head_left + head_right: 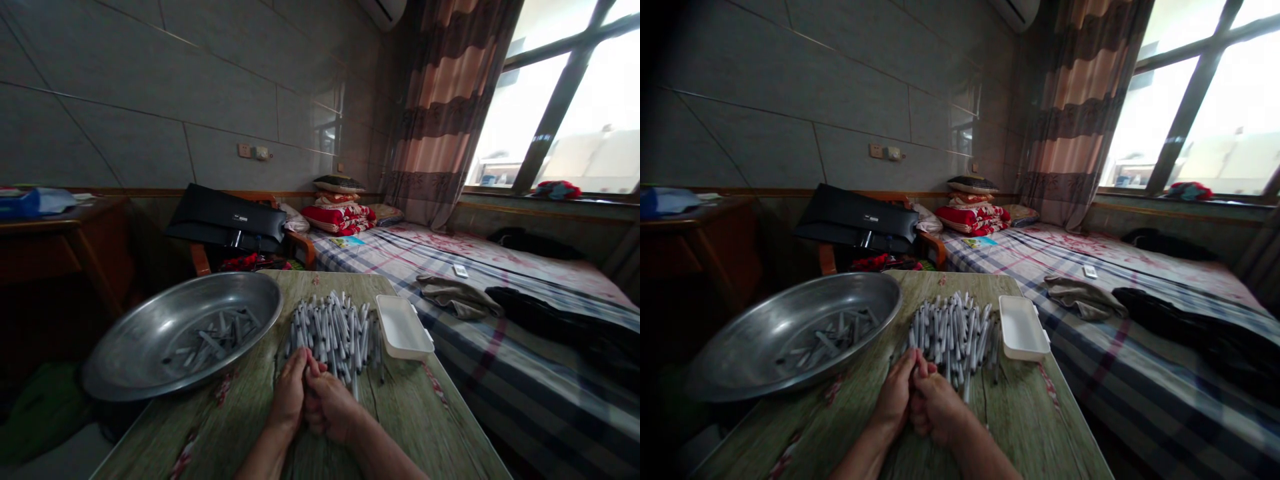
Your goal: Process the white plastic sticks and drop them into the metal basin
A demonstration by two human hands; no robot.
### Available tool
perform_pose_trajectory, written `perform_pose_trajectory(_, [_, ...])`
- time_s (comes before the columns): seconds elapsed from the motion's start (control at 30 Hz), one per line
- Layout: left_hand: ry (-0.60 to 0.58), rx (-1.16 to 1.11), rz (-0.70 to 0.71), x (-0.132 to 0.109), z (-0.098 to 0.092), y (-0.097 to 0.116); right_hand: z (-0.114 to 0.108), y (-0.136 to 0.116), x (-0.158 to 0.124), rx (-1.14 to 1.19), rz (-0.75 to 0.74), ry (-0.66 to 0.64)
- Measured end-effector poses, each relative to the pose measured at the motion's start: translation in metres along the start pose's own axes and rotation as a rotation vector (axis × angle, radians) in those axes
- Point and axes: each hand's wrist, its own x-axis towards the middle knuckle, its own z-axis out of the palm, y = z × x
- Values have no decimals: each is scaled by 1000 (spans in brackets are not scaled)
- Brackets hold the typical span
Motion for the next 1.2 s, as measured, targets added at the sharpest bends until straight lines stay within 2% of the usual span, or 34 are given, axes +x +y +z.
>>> perform_pose_trajectory(0.13, [-72,-171,-166,3,-3,-1,-3,-1,0,2,30,-61])
perform_pose_trajectory(0.33, [58,-442,-213,10,-2,5,-17,-11,-3,9,16,-208])
perform_pose_trajectory(0.43, [65,-543,-238,14,-5,10,-24,-18,-7,26,41,-235])
perform_pose_trajectory(0.53, [0,-595,-317,13,-7,13,-27,-23,-7,55,-106,-153])
perform_pose_trajectory(0.67, [-267,-522,-453,5,-6,14,-32,-25,-2,108,-382,44])
perform_pose_trajectory(0.77, [-397,-447,-495,1,-7,11,-36,-27,3,154,-454,147])
perform_pose_trajectory(0.9, [-474,-453,-553,1,-11,7,-40,-26,7,152,-498,176])
perform_pose_trajectory(1.03, [-469,-526,-570,1,-10,8,-43,-20,10,64,-481,180])
perform_pose_trajectory(1.13, [-369,-550,-468,0,-6,11,-44,-17,13,91,-485,213])
perform_pose_trajectory(1.2, [-303,-465,-367,-1,-4,11,-44,-17,14,128,-492,263])
